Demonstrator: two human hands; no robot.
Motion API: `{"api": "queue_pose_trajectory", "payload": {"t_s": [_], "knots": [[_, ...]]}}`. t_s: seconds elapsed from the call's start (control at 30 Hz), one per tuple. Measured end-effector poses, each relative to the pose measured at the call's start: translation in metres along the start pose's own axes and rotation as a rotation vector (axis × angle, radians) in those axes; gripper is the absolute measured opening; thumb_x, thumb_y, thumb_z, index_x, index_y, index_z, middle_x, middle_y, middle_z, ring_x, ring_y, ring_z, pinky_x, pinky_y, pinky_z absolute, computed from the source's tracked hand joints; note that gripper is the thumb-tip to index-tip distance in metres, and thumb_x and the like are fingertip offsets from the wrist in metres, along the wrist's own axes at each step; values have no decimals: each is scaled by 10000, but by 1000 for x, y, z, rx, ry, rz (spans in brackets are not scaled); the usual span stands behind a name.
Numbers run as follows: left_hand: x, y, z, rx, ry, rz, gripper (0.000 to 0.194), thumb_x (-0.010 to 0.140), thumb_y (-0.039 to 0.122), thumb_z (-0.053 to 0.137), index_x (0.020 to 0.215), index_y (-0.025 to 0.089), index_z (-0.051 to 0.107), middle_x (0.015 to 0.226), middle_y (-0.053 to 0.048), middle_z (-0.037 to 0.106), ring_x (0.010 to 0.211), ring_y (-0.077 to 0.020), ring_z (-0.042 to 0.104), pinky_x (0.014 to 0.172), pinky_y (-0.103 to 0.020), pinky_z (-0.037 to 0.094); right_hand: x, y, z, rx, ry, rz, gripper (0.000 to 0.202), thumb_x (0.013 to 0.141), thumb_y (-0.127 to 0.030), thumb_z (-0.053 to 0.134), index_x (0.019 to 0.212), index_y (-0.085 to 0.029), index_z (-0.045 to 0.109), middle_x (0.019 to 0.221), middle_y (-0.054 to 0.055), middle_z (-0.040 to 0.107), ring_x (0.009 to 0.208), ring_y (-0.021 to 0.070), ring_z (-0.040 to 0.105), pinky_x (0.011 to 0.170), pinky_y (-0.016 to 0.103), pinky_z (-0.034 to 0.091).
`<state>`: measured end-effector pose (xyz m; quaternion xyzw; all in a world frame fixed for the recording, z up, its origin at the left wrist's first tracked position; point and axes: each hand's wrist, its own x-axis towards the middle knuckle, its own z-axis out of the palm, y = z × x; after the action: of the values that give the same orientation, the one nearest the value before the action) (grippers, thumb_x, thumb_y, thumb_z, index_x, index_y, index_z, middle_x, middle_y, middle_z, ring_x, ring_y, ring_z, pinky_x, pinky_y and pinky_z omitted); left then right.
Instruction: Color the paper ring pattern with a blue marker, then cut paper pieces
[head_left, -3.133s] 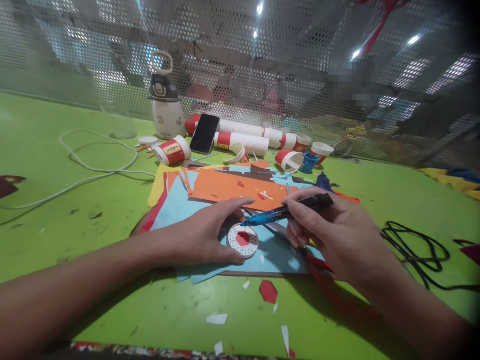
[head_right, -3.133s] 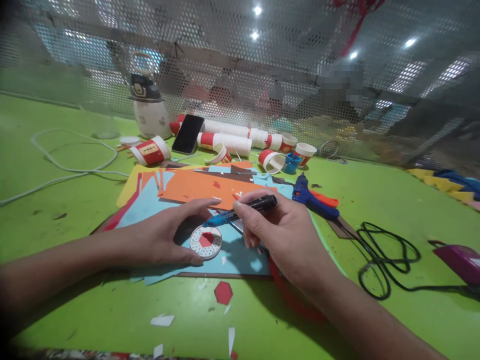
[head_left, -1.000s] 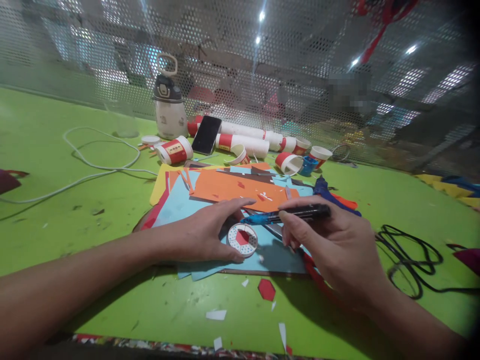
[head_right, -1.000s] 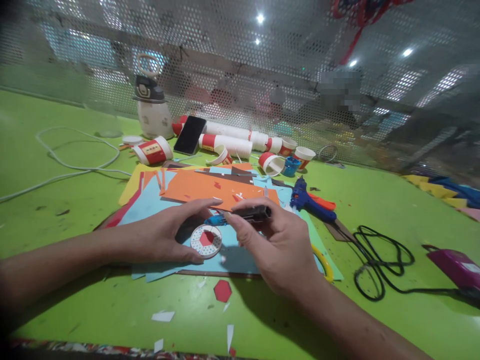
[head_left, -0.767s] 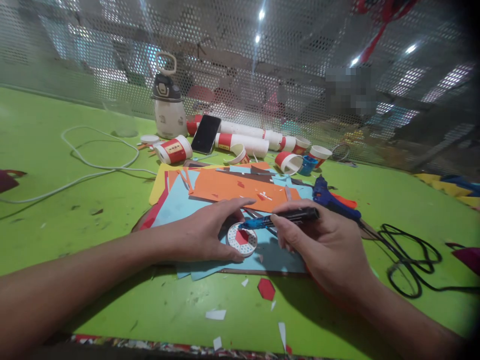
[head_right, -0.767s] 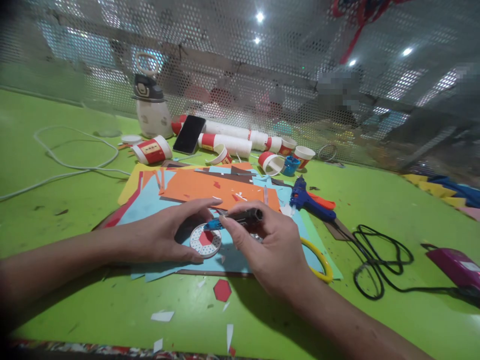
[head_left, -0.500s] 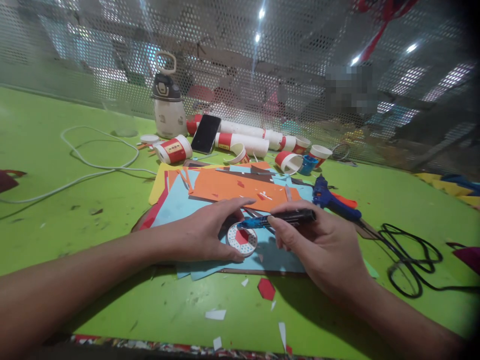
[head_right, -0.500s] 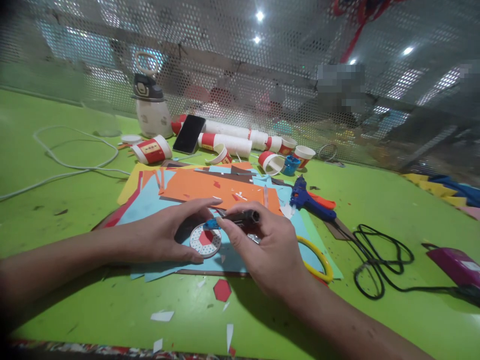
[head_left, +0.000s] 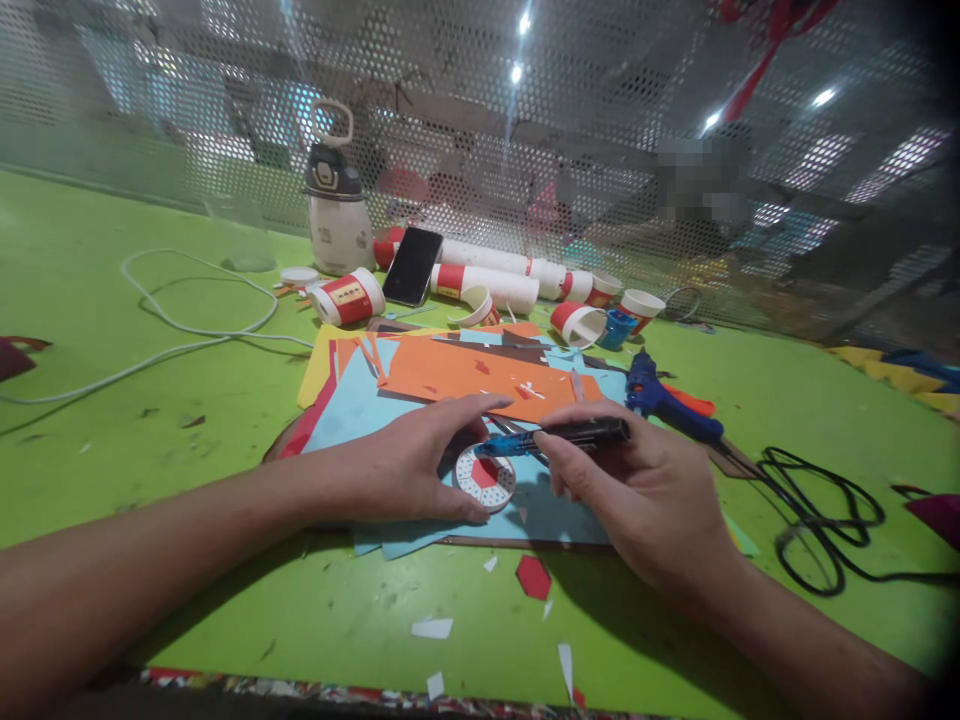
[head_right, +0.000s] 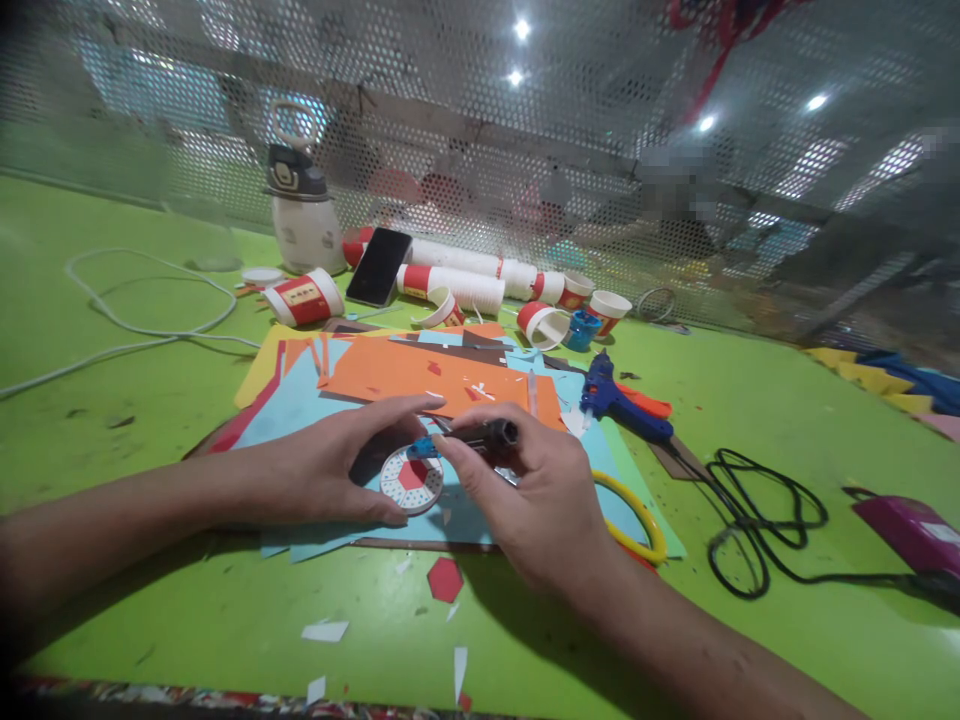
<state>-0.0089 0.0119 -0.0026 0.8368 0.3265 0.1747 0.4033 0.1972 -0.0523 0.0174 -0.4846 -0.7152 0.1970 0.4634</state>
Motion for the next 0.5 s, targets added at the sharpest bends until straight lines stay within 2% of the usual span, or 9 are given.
{"api": "queue_pose_trajectory", "payload": {"t_s": [0.5], "knots": [[0, 1, 0, 18, 2, -7, 893, 704, 324, 773, 1473, 185, 340, 1247, -132, 615, 1070, -274, 600, 917, -395, 486, -3, -2, 3, -115, 55, -23, 53, 847, -259, 686, 834, -211, 667, 528, -55, 615, 418, 89, 546, 399, 212, 414]]}}
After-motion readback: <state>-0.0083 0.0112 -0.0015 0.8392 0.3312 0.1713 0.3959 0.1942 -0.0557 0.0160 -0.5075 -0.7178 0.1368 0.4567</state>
